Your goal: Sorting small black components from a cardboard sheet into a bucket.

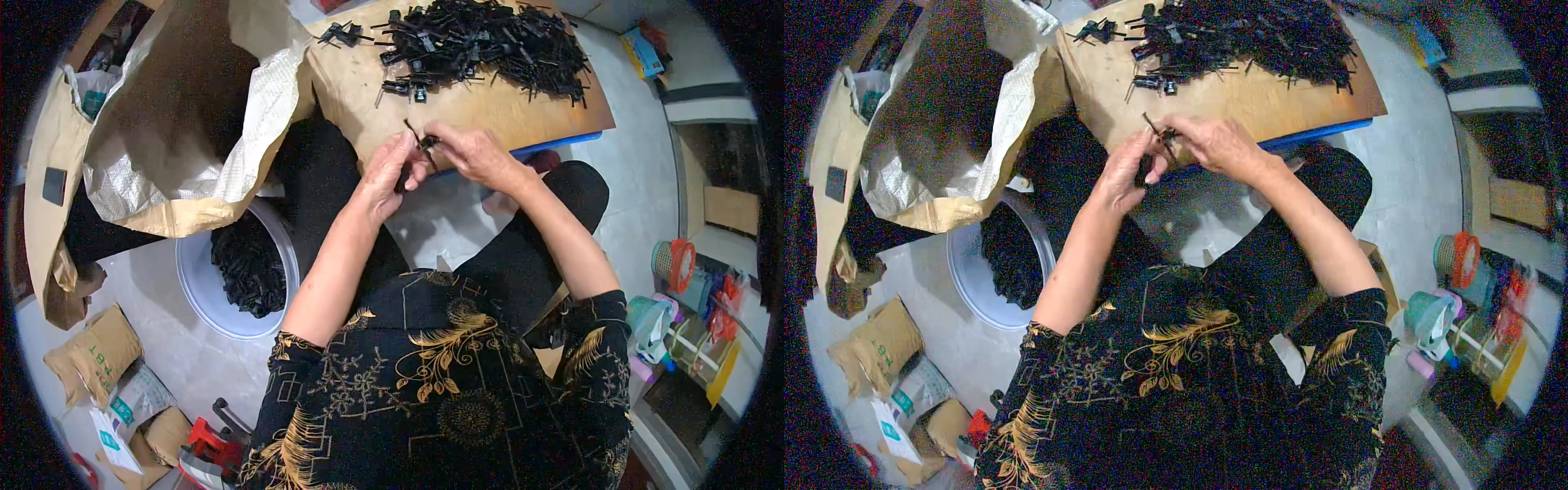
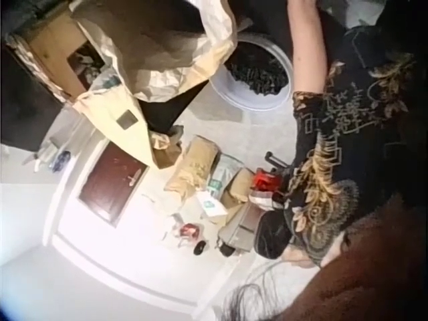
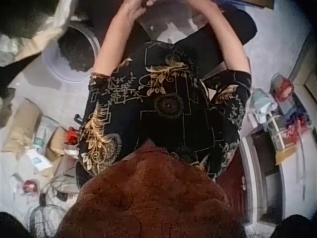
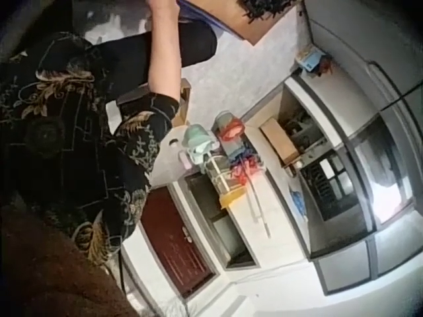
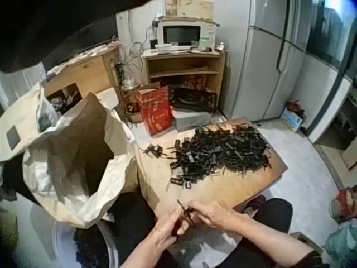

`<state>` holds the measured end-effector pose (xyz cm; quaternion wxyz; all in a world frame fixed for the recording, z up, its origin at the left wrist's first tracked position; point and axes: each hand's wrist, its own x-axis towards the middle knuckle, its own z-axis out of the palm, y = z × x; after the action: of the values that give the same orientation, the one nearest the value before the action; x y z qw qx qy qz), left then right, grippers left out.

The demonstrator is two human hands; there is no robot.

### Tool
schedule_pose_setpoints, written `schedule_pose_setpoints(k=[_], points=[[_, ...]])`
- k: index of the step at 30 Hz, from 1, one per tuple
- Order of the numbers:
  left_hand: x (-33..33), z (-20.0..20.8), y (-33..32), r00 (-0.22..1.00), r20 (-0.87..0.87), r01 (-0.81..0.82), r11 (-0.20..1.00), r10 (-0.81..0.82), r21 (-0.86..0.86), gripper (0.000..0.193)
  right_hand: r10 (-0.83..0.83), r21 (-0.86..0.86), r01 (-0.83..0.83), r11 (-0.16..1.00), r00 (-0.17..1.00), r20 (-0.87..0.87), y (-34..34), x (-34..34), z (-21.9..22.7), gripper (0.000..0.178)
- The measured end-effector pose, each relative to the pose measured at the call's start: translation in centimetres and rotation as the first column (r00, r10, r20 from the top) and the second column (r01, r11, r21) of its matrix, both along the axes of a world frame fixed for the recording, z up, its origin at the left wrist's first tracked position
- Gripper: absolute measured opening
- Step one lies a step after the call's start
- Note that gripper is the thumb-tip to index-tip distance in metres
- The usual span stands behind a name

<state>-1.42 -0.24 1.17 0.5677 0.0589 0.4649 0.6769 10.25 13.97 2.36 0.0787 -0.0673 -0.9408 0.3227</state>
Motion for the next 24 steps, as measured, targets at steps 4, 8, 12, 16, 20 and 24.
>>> schedule_pose_setpoints(k=[4, 8, 12, 16, 20, 24], points=[[0.2, 0.3, 0.1, 0.953, 0.075, 0.271, 0.938, -0.293, 0.215, 0.036, 0.059, -0.054, -0.065, 0.996, 0.993, -0.106, -0.5, 1.9, 1.7, 0.043], [0.6, 0.7, -0.2, 0.89, 0.152, 0.364, 0.869, -0.431, 0.336, 0.032, 0.033, -0.169, -0.058, 0.984, 0.989, -0.143, -1.3, 3.1, 2.2, 0.039], [0.5, 0.5, -0.4, 0.891, 0.182, 0.349, 0.883, -0.417, 0.315, 0.026, -0.007, -0.207, -0.029, 0.978, 0.985, -0.172, -2.4, 3.4, 2.2, 0.033], [1.4, 0.4, 0.0, 0.972, 0.059, 0.217, 0.962, -0.229, 0.168, 0.028, -0.295, -0.459, 0.227, 0.859, 0.952, -0.082, -2.7, 3.2, 0.2, 0.019], [1.4, -0.6, -0.1, 0.963, -0.207, 0.188, 0.981, -0.172, 0.059, 0.031, -0.245, -0.641, 0.297, 0.708, 0.954, 0.172, -2.9, 2.9, -0.5, 0.027], [1.7, -0.7, 0.3, 0.899, -0.401, 0.166, 0.984, -0.175, -0.058, 0.029, -0.178, -0.711, 0.272, 0.649, 0.962, 0.206, -3.3, 2.3, -0.9, 0.028]])
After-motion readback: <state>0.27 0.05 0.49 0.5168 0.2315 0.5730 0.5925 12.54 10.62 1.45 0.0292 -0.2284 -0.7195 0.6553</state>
